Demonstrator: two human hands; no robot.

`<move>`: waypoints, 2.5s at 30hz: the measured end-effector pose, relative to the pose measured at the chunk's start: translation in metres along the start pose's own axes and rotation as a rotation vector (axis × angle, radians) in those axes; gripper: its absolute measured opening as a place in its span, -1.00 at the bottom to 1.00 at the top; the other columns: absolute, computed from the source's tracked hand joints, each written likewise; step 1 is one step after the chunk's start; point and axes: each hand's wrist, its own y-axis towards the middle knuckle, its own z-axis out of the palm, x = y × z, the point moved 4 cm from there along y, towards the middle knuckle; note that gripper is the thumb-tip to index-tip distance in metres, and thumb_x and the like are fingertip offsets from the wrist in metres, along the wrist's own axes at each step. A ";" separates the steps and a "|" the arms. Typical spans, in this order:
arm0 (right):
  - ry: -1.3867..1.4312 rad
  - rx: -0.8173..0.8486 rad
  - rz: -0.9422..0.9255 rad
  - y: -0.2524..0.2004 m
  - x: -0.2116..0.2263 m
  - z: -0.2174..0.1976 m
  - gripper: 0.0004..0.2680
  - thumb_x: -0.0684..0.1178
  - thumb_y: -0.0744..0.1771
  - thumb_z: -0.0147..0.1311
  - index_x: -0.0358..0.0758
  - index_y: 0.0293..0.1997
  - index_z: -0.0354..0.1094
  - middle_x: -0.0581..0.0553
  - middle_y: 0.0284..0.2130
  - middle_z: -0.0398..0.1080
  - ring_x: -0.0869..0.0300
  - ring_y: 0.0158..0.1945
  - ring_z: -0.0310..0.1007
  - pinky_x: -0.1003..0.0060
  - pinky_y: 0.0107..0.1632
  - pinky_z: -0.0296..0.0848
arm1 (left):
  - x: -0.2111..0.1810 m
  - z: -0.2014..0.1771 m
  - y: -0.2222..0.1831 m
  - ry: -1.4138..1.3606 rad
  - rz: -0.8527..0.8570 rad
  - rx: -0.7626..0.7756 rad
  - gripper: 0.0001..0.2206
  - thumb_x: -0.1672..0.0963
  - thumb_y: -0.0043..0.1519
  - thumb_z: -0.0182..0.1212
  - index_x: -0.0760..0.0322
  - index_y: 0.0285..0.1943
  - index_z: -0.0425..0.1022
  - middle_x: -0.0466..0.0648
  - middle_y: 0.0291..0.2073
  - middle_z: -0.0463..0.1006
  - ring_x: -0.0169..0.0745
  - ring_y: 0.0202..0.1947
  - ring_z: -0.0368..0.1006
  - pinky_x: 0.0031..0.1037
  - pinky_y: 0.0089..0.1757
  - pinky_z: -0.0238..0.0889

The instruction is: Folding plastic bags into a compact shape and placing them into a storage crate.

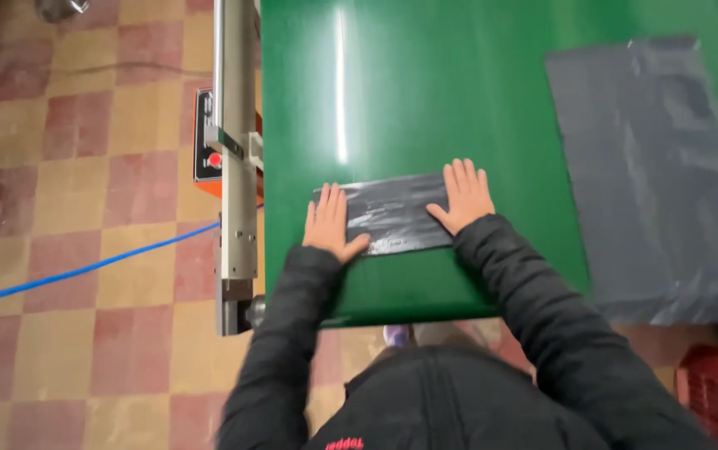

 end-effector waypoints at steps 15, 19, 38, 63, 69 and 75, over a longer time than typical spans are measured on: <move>1.033 0.191 0.020 -0.147 0.080 0.046 -0.72 -0.22 0.34 -0.01 -0.29 0.18 0.48 -0.24 0.04 0.61 -0.01 0.24 0.53 0.06 0.35 0.37 | -0.015 0.075 0.007 -0.265 0.212 0.528 -0.74 -0.01 0.24 0.18 0.23 -0.17 0.59 0.25 -0.37 0.61 0.27 -0.33 0.52 -0.11 -0.22 0.37; 1.215 0.072 0.445 -0.131 0.039 0.083 -0.81 -0.11 0.42 0.01 -0.40 0.07 0.42 -0.16 -0.17 0.59 0.08 -0.07 0.55 0.15 0.05 0.47 | 0.038 0.108 0.012 -0.357 -0.002 0.311 -0.73 0.01 0.29 0.11 0.32 -0.18 0.44 0.26 -0.40 0.56 0.30 -0.38 0.48 -0.12 -0.26 0.36; 2.112 -0.146 1.339 -0.386 -0.160 0.014 -0.67 0.20 0.39 -0.02 -0.20 0.17 0.30 -0.20 -0.04 0.46 -0.08 -0.03 0.52 -0.02 0.04 0.51 | -0.315 0.040 0.031 0.033 0.552 -0.130 -0.37 -0.03 -0.21 0.39 0.23 0.08 0.44 0.10 0.16 0.43 0.22 0.24 0.26 0.18 0.01 0.16; 1.113 -0.177 0.556 -0.140 -0.422 -0.185 -0.63 -0.28 0.29 0.17 -0.39 0.25 0.28 -0.09 0.03 0.46 0.21 0.09 0.44 0.27 0.15 0.42 | -0.291 0.139 0.294 -0.985 0.047 0.121 -0.69 0.06 0.32 0.17 0.42 0.07 0.53 -0.02 -0.25 0.66 -0.11 -0.25 0.50 -0.29 -0.17 0.38; 0.652 -0.188 0.741 -0.097 -0.505 -0.080 -0.52 -0.17 0.22 0.37 -0.35 0.25 0.25 -0.18 -0.21 0.47 0.11 -0.21 0.43 0.20 -0.10 0.47 | -0.210 0.274 0.355 -0.334 -0.049 -0.083 -0.66 -0.02 0.31 0.14 0.36 -0.02 0.52 0.31 -0.24 0.60 0.43 -0.19 0.48 0.04 -0.15 0.34; 0.083 -0.147 0.303 -0.042 -0.464 -0.134 -0.51 0.02 0.12 0.45 -0.24 0.10 0.35 -0.22 -0.09 0.43 -0.14 -0.01 0.38 0.03 0.03 0.40 | -0.211 0.277 0.351 -0.273 -0.172 -0.022 -0.69 -0.01 0.36 0.09 0.31 0.02 0.47 0.28 -0.27 0.61 0.46 -0.23 0.49 0.10 -0.19 0.31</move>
